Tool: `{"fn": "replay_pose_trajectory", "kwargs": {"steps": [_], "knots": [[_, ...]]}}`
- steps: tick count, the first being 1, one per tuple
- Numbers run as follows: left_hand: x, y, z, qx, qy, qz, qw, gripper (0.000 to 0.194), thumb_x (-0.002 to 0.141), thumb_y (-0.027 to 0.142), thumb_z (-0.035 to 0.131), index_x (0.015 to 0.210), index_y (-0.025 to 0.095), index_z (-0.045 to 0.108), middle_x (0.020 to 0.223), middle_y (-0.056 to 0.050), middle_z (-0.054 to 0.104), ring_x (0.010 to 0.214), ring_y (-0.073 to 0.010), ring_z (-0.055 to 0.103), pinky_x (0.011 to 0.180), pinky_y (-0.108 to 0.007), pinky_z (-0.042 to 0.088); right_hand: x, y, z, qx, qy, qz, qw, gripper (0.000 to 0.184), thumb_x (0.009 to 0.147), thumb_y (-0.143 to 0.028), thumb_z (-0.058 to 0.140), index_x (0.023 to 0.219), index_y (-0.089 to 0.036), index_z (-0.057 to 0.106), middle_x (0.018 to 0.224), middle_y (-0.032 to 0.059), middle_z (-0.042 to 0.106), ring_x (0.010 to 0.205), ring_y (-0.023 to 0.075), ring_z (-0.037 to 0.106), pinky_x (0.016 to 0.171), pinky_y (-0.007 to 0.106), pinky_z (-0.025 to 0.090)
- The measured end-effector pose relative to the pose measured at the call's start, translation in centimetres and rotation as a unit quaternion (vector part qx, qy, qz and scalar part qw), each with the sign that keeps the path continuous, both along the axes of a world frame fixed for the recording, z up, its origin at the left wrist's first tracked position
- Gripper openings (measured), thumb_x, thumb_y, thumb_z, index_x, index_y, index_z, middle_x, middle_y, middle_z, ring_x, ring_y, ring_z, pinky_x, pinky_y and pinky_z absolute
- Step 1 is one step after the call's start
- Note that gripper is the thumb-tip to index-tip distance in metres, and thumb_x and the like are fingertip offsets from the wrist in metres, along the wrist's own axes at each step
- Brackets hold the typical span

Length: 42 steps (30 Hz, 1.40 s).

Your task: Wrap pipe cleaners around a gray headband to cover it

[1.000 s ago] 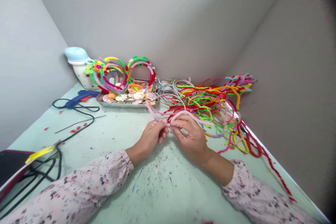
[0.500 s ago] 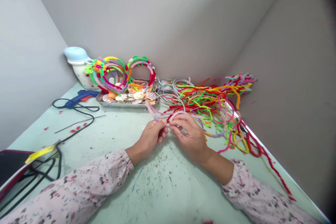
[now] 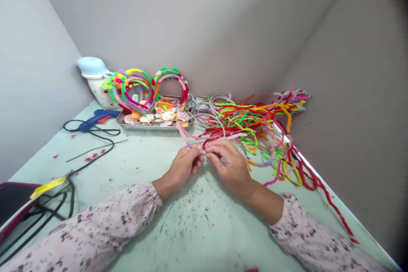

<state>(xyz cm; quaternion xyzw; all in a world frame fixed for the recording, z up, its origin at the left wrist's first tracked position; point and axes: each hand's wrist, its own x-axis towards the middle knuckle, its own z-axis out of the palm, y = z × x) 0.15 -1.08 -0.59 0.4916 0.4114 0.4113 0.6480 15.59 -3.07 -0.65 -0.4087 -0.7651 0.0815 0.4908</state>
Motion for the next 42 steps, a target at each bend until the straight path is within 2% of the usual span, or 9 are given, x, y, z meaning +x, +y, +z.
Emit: {"fn": "replay_pose_trajectory", "kwargs": {"steps": [8, 17, 30, 42], "knots": [[0.04, -0.07, 0.18, 0.009, 0.008, -0.006, 1.000, 0.036, 0.082, 0.044, 0.052, 0.061, 0.014, 0.052, 0.049, 0.005, 0.046, 0.038, -0.0045, 0.037, 0.038, -0.018, 0.024, -0.01, -0.09, -0.07, -0.037, -0.024, 0.001, 0.999, 0.010, 0.090, -0.017, 0.053, 0.095, -0.021, 0.061, 0.092, 0.0050, 0.062, 0.087, 0.0167, 0.060, 0.077, 0.030, 0.051], [0.08, -0.12, 0.08, 0.007, -0.003, 0.000, 1.000, 0.035, 0.081, 0.044, 0.053, 0.061, 0.015, 0.052, 0.050, 0.005, 0.047, 0.038, -0.0044, 0.037, 0.038, -0.018, 0.025, 0.03, 0.12, -0.49, 0.029, -0.026, -0.017, 0.999, 0.013, 0.088, -0.017, 0.056, 0.099, -0.021, 0.061, 0.097, 0.0062, 0.063, 0.093, 0.0173, 0.062, 0.082, 0.031, 0.053], [0.10, -0.20, 0.23, 0.009, 0.021, -0.002, 1.000, 0.036, 0.081, 0.046, 0.053, 0.063, 0.015, 0.051, 0.051, 0.005, 0.046, 0.040, -0.0052, 0.037, 0.038, -0.019, 0.026, 0.17, -0.10, -0.28, -0.023, -0.078, -0.009, 0.997, 0.010, 0.092, -0.019, 0.048, 0.096, -0.021, 0.057, 0.094, 0.0060, 0.062, 0.088, 0.0175, 0.060, 0.076, 0.030, 0.051], [0.19, -0.15, 0.31, 0.009, 0.003, 0.001, 1.000, 0.034, 0.080, 0.045, 0.053, 0.063, 0.016, 0.050, 0.051, 0.006, 0.045, 0.038, -0.0046, 0.035, 0.037, -0.019, 0.024, 0.01, -0.05, -0.70, 0.009, -0.050, -0.027, 0.998, 0.012, 0.090, -0.020, 0.053, 0.101, -0.022, 0.057, 0.103, 0.0082, 0.060, 0.093, 0.0188, 0.060, 0.070, 0.030, 0.053]]}}
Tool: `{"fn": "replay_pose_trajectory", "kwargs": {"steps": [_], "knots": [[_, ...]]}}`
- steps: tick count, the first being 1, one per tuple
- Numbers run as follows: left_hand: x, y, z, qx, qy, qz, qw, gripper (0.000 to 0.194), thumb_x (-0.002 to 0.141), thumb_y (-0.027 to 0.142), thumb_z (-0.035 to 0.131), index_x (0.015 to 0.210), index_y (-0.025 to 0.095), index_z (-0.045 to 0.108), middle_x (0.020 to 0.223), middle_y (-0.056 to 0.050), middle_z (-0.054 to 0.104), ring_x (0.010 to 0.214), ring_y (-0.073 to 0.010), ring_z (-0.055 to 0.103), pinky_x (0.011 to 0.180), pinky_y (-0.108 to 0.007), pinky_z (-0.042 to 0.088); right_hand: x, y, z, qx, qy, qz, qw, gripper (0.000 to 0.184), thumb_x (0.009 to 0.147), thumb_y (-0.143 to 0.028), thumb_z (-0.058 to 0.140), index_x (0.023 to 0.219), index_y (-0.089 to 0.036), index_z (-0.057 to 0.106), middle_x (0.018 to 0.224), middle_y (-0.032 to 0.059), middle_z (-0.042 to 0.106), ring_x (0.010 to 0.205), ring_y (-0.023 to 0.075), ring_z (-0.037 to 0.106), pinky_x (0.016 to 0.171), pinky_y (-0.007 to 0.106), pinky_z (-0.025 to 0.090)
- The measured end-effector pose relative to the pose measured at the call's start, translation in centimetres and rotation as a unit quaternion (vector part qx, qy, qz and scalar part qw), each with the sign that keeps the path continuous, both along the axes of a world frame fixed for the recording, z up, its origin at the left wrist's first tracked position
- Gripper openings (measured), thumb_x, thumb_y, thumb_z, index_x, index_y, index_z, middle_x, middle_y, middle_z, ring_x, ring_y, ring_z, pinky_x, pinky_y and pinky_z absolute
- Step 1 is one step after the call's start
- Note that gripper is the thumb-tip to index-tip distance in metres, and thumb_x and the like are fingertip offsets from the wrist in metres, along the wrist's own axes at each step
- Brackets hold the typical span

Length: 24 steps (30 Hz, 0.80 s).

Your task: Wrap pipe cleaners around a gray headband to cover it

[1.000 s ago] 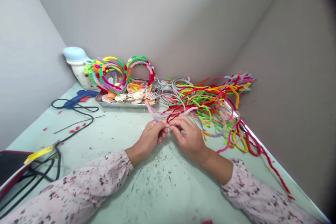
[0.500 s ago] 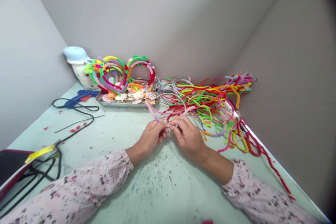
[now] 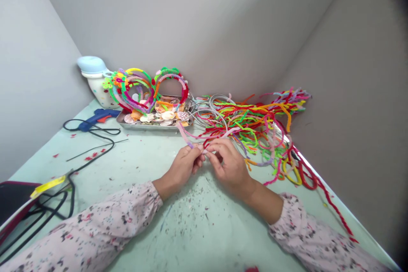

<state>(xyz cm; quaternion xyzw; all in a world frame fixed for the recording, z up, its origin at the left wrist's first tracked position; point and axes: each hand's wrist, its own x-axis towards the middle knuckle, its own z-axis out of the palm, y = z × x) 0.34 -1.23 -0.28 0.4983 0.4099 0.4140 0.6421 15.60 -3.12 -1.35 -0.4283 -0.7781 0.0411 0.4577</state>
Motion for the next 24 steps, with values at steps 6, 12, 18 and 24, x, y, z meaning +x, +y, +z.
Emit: {"fn": "replay_pose_trajectory", "kwargs": {"steps": [6, 12, 18, 24], "knots": [[-0.04, -0.01, -0.07, 0.010, 0.022, 0.002, 1.000, 0.035, 0.081, 0.046, 0.052, 0.063, 0.016, 0.050, 0.050, 0.005, 0.045, 0.039, -0.0053, 0.036, 0.038, -0.019, 0.026, 0.15, 0.01, 0.23, -0.023, -0.028, 0.011, 0.999, 0.009, 0.092, -0.020, 0.049, 0.098, -0.021, 0.056, 0.096, 0.0069, 0.061, 0.090, 0.0182, 0.060, 0.075, 0.031, 0.052], [-0.04, -0.10, -0.26, 0.014, 0.026, -0.004, 1.000, 0.036, 0.082, 0.046, 0.052, 0.063, 0.016, 0.050, 0.051, 0.005, 0.045, 0.039, -0.0052, 0.036, 0.038, -0.019, 0.027, 0.28, 0.05, 0.27, -0.040, -0.046, 0.019, 0.998, 0.009, 0.092, -0.019, 0.045, 0.093, -0.021, 0.054, 0.090, 0.0059, 0.060, 0.083, 0.0179, 0.059, 0.073, 0.030, 0.050], [0.00, -0.10, -0.08, 0.011, 0.029, 0.001, 1.000, 0.036, 0.082, 0.045, 0.051, 0.062, 0.016, 0.050, 0.051, 0.005, 0.045, 0.040, -0.0054, 0.036, 0.039, -0.019, 0.027, 0.25, 0.09, 0.36, -0.044, -0.034, 0.023, 0.998, 0.008, 0.091, -0.020, 0.047, 0.093, -0.020, 0.055, 0.086, 0.0046, 0.059, 0.077, 0.0162, 0.058, 0.068, 0.028, 0.049], [-0.05, -0.18, 0.05, 0.020, 0.040, 0.002, 0.999, 0.036, 0.082, 0.045, 0.050, 0.061, 0.016, 0.050, 0.050, 0.005, 0.045, 0.039, -0.0056, 0.036, 0.038, -0.019, 0.026, 0.10, -0.05, 0.39, -0.036, -0.009, 0.017, 0.999, 0.008, 0.090, -0.022, 0.052, 0.097, -0.020, 0.055, 0.096, 0.0060, 0.059, 0.072, 0.0137, 0.058, 0.064, 0.027, 0.051]]}}
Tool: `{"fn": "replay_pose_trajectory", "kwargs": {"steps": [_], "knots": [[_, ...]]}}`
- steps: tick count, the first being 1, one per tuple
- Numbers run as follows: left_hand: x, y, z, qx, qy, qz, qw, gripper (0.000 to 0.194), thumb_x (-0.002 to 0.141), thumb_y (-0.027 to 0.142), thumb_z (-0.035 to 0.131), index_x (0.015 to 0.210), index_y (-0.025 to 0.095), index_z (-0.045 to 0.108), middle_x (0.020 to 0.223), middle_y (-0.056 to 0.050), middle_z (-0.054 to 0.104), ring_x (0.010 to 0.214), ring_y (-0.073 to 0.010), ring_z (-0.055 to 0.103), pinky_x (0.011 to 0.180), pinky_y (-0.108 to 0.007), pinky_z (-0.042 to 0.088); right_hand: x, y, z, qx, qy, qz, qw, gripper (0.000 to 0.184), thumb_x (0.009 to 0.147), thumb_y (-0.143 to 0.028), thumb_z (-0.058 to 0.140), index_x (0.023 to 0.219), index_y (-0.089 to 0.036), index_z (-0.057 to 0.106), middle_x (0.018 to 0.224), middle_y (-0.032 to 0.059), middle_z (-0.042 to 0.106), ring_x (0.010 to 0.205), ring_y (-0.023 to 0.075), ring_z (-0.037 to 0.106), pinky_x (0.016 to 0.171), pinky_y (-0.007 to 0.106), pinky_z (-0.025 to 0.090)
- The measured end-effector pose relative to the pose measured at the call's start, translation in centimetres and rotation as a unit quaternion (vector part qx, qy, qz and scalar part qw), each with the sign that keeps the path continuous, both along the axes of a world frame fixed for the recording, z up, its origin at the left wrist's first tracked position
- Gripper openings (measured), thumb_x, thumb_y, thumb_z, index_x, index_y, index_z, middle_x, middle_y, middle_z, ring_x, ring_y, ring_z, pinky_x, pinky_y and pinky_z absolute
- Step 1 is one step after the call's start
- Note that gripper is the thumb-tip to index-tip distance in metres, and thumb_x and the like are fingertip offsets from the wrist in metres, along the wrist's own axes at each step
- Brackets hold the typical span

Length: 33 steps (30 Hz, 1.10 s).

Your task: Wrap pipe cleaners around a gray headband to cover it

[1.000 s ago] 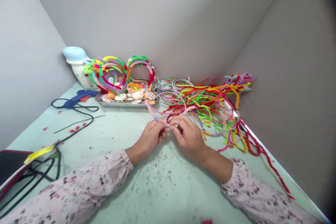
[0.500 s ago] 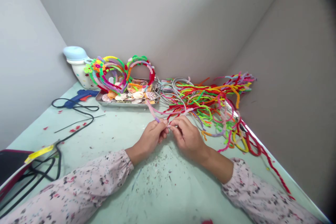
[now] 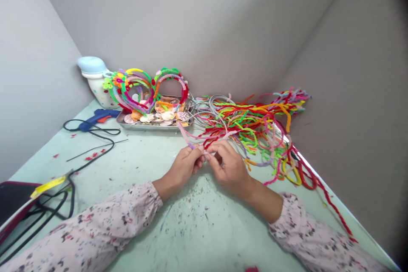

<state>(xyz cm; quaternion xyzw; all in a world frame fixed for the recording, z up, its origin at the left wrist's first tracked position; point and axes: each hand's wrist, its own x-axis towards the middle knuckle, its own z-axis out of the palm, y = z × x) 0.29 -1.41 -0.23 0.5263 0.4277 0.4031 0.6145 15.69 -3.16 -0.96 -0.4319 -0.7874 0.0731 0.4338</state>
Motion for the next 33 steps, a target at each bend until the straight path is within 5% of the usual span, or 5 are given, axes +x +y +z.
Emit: {"fn": "replay_pose_trajectory", "kwargs": {"steps": [16, 24, 28, 33], "knots": [[0.0, 0.0, -0.1, -0.003, -0.015, -0.013, 1.000, 0.034, 0.083, 0.044, 0.052, 0.063, 0.015, 0.050, 0.053, 0.005, 0.046, 0.040, -0.0049, 0.037, 0.039, -0.018, 0.028, 0.1, 0.2, -0.2, -0.005, -0.031, 0.011, 0.999, 0.008, 0.092, -0.021, 0.046, 0.092, -0.019, 0.054, 0.087, 0.0058, 0.058, 0.081, 0.0177, 0.058, 0.071, 0.030, 0.050], [-0.2, 0.6, -0.3, -0.042, -0.077, 0.058, 0.994, 0.035, 0.081, 0.041, 0.052, 0.059, 0.014, 0.052, 0.046, 0.004, 0.046, 0.035, -0.0043, 0.036, 0.035, -0.017, 0.023, 0.5, 0.1, 0.2, 0.107, 0.152, -0.066, 0.980, 0.017, 0.085, -0.019, 0.054, 0.101, -0.022, 0.051, 0.102, 0.0073, 0.052, 0.084, 0.0175, 0.055, 0.067, 0.031, 0.049], [-0.4, 0.8, -0.5, -0.045, -0.125, 0.084, 0.988, 0.033, 0.080, 0.038, 0.053, 0.058, 0.014, 0.052, 0.045, 0.003, 0.048, 0.033, -0.0043, 0.037, 0.034, -0.017, 0.025, 0.8, 1.2, -0.4, 0.015, 0.166, -0.134, 0.977, 0.010, 0.088, -0.020, 0.049, 0.098, -0.021, 0.050, 0.089, 0.0031, 0.050, 0.079, 0.0167, 0.052, 0.071, 0.032, 0.046], [-0.4, 0.7, -0.3, -0.047, -0.136, 0.083, 0.986, 0.032, 0.078, 0.038, 0.054, 0.057, 0.014, 0.052, 0.043, 0.004, 0.047, 0.032, -0.0042, 0.036, 0.034, -0.017, 0.025, 1.2, 2.6, -1.2, -0.051, 0.047, -0.112, 0.991, 0.018, 0.085, -0.016, 0.050, 0.102, -0.020, 0.053, 0.095, 0.0051, 0.053, 0.081, 0.0176, 0.054, 0.074, 0.033, 0.046]]}}
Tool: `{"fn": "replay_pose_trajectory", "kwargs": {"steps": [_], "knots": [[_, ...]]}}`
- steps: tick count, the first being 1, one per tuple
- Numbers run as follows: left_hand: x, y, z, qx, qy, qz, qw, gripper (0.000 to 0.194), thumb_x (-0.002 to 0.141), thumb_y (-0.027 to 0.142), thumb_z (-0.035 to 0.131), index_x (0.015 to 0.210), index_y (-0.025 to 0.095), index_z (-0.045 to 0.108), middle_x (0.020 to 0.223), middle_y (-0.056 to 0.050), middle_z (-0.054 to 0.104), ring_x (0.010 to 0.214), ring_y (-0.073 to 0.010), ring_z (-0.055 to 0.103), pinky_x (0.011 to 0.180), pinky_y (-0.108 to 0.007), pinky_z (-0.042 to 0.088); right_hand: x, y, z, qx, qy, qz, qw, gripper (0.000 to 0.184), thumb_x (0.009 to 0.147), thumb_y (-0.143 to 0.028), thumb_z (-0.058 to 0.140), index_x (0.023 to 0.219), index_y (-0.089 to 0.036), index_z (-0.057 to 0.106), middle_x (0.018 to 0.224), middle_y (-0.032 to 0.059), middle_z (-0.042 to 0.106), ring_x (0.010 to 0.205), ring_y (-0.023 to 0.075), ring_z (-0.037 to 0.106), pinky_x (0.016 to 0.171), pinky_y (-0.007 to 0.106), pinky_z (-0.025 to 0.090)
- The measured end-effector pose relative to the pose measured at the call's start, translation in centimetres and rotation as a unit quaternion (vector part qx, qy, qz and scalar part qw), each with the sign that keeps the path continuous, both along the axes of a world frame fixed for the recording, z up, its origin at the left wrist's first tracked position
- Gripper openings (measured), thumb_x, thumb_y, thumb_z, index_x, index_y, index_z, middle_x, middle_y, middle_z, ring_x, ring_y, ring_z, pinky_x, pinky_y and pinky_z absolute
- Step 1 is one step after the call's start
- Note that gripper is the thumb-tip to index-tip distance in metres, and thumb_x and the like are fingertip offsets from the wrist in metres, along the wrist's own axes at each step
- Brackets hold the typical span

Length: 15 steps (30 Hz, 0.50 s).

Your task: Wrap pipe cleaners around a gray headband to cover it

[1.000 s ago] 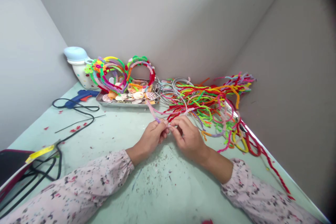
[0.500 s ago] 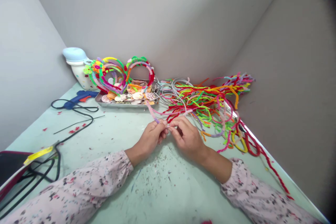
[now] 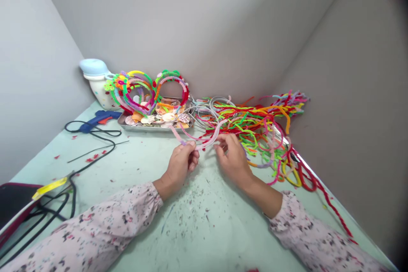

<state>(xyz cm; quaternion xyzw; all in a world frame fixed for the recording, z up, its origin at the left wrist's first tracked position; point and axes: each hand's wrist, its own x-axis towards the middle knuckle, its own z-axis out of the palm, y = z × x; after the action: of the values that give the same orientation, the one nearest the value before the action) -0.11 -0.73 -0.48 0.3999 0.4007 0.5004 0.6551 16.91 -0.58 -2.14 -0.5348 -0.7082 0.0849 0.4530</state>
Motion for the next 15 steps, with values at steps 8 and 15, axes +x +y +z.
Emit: {"fn": "replay_pose_trajectory", "kwargs": {"steps": [8, 15], "knots": [[0.0, 0.0, 0.2, 0.010, 0.023, -0.008, 1.000, 0.036, 0.077, 0.042, 0.055, 0.056, 0.014, 0.051, 0.042, 0.004, 0.045, 0.032, -0.0040, 0.035, 0.034, -0.017, 0.024, 0.2, 5.2, -0.5, -0.047, -0.138, 0.042, 0.988, 0.018, 0.082, -0.012, 0.050, 0.095, -0.016, 0.063, 0.099, 0.0090, 0.060, 0.093, 0.0199, 0.056, 0.081, 0.032, 0.046], [-0.1, 0.1, 0.1, 0.014, 0.033, -0.022, 0.999, 0.036, 0.079, 0.042, 0.053, 0.057, 0.014, 0.053, 0.043, 0.004, 0.044, 0.032, -0.0037, 0.035, 0.034, -0.017, 0.024, -0.2, 9.4, 0.4, -0.055, -0.152, 0.046, 0.986, 0.020, 0.080, -0.010, 0.050, 0.090, -0.012, 0.068, 0.092, 0.0133, 0.063, 0.089, 0.0234, 0.058, 0.083, 0.036, 0.046]]}}
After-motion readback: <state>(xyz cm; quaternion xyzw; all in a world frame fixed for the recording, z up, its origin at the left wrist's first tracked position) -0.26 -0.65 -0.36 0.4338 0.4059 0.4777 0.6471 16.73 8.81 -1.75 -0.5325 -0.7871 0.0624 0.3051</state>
